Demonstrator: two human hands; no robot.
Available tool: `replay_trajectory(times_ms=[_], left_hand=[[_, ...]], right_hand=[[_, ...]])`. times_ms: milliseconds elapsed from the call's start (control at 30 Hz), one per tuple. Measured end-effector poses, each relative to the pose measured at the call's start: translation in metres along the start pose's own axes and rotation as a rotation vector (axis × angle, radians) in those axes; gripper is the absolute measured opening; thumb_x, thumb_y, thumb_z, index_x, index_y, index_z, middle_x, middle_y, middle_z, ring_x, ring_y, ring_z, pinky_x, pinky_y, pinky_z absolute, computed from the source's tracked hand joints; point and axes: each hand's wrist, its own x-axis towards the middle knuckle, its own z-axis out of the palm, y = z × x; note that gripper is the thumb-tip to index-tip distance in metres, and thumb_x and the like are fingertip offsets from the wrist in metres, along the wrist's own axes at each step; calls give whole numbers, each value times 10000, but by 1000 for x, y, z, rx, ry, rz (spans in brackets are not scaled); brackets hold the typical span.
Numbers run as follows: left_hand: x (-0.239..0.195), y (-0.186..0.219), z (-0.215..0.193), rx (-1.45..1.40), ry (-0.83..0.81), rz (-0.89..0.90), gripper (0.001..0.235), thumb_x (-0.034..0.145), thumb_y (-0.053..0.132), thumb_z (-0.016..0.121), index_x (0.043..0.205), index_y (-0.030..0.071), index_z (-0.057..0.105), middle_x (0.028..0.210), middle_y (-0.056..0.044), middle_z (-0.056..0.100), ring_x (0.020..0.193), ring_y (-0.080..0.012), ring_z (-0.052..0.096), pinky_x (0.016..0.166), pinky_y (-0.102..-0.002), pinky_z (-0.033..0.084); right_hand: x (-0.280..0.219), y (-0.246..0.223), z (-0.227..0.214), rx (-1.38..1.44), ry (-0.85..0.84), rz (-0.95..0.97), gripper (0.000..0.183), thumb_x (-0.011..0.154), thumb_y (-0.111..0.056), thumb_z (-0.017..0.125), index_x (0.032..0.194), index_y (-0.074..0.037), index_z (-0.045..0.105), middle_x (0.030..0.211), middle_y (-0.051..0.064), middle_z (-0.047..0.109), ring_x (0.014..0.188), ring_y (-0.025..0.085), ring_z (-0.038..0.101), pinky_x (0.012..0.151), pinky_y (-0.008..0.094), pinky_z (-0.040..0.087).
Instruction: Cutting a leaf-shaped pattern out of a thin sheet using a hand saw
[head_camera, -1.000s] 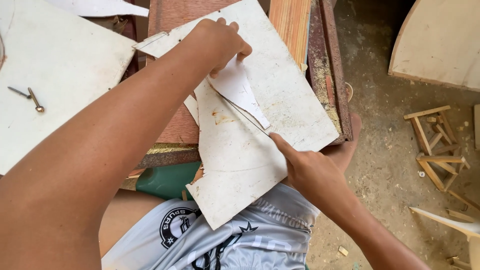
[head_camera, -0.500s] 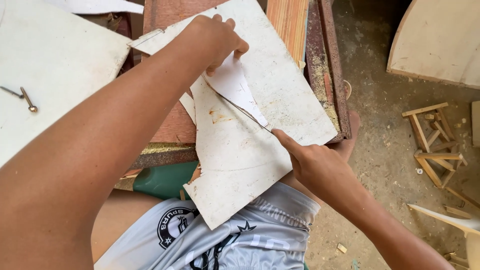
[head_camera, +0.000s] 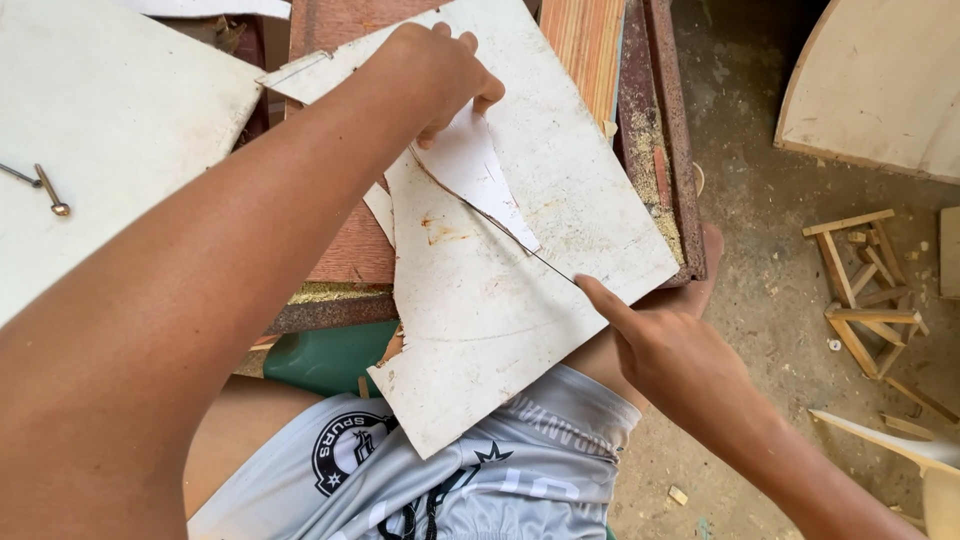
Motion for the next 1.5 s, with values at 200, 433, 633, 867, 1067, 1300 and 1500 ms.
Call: replay_trajectory(times_ms=[200,433,633,867,1067,1300,1500], left_hand=[[3,2,3,30,5,12,860,794,188,961,1434,408,432,1529,-133,326,1375,-357,384,865,-529,541],[4,5,-2,23,-28,0,847,805,155,952,1426,389,426,1542,-141,291,1392,-375,358,892,-551,540],[-4,3,3,25,17,3,838,812,188,957,1437,398,441,1569,-140,304,1442,-381,342,860,-530,550],[0,2,0,13,3,-6,848,800,148,943,1423,421,437,1519,-132,322,1371,-362,377,811,-509,545],[31,2,9,76,-24,-3,933,751,96,1016,1432,332,423,1513,-146,323,1106,-371,625,758,-475,537],[9,0,2,31,-2,-7,919,761,69,991,1436,341,428,1559,-153,265,1259,-374,507,776,-479,551],[6,0,6,19,29,4,774,769,139,949,1349,350,481,1537,-150,326,1346,-374,415,832,-470,542]], right_hand=[[-20,11,5,-39,-190,136,630,1008,-126,444,1591,-325,310,472,63,590,388,233,551,419,385,482],[17,-6,-3,-95,117,-75,625,911,-41,430,1474,-305,493,327,54,555,370,307,643,1143,800,-80],[-7,16,-7,64,-169,195,613,989,-116,434,1537,-391,443,650,129,626,515,348,542,506,459,378],[21,1,-10,-20,38,-4,509,1011,-163,430,1467,-372,510,364,24,582,361,228,640,1124,793,-122],[-20,24,4,29,-146,194,549,1029,-254,445,1561,-386,417,438,104,470,375,257,426,459,401,378],[12,2,14,72,87,-38,498,994,-81,457,1457,-257,513,416,51,559,392,243,565,794,557,136],[19,-1,34,47,381,-196,532,966,-15,512,1464,-202,531,819,-17,663,502,279,665,1165,753,-97]])
